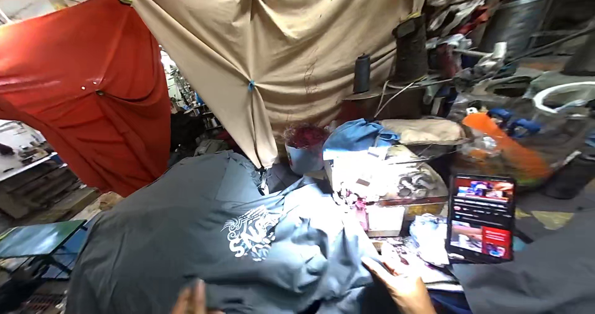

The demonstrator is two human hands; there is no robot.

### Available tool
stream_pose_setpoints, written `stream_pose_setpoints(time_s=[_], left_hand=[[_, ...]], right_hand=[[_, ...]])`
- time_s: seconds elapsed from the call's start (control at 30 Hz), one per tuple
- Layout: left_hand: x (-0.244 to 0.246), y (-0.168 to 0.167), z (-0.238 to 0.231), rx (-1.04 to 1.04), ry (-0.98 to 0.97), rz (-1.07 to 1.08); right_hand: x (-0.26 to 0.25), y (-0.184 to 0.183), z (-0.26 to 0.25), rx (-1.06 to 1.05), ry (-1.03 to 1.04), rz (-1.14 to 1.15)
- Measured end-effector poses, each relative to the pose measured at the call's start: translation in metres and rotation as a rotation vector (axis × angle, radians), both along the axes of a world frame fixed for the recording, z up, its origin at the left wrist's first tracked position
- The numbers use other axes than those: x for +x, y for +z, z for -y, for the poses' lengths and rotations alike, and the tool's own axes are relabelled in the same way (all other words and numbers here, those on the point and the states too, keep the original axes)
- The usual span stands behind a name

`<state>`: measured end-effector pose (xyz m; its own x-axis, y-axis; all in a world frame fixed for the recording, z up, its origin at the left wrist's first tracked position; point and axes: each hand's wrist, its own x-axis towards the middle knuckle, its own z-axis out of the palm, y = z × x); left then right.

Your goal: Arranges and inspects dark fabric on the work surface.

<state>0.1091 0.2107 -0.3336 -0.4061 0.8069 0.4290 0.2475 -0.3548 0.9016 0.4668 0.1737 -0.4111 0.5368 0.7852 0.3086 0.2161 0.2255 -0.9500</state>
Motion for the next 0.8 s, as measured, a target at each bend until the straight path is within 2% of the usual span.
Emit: stream_pose_setpoints(time_s=[0.1,0.17,0.27,0.3,0.37,0.43,0.47,0.5,0.57,0.6,0.67,0.8], left_hand=[[-0.032,0.106,-0.054,0.282,0.163,-0.4],[-0.04,0.146,-0.108,0.395,0.202,-0.672],[-0.007,0.169,-0.151,0.122,0.064,-0.986],[0.016,0.164,-0.149,0.12,0.011,-1.026],[0.072,0.13,-0.125,0.318,-0.14,-1.001],[0.131,0.069,-0.087,0.54,-0.35,-0.949],[0.152,0.036,-0.071,0.582,-0.447,-0.971],[0.166,0.004,-0.061,0.584,-0.504,-1.02],[0.175,-0.046,-0.06,0.545,-0.487,-1.097],[0.172,-0.053,-0.063,0.488,-0.457,-1.131],[0.161,-0.04,-0.072,0.372,-0.468,-1.148],[0.144,0.028,-0.087,0.098,-0.715,-1.02]], right_hand=[[-0.021,-0.001,-0.012,-0.044,-0.023,-0.141],[-0.033,0.002,-0.019,-0.027,0.024,-0.362],[-0.042,0.003,-0.021,0.042,0.119,-0.578],[-0.041,0.002,-0.017,0.025,0.145,-0.593],[-0.038,0.002,-0.006,-0.085,0.191,-0.579],[-0.035,0.004,0.006,-0.209,0.229,-0.522],[-0.033,0.003,0.01,-0.236,0.257,-0.501],[-0.031,0.003,0.013,-0.239,0.29,-0.493],[-0.028,0.003,0.018,-0.235,0.329,-0.497],[-0.027,0.004,0.019,-0.227,0.339,-0.503],[-0.023,0.005,0.021,-0.199,0.368,-0.512],[-0.019,0.007,0.023,-0.17,0.414,-0.549]])
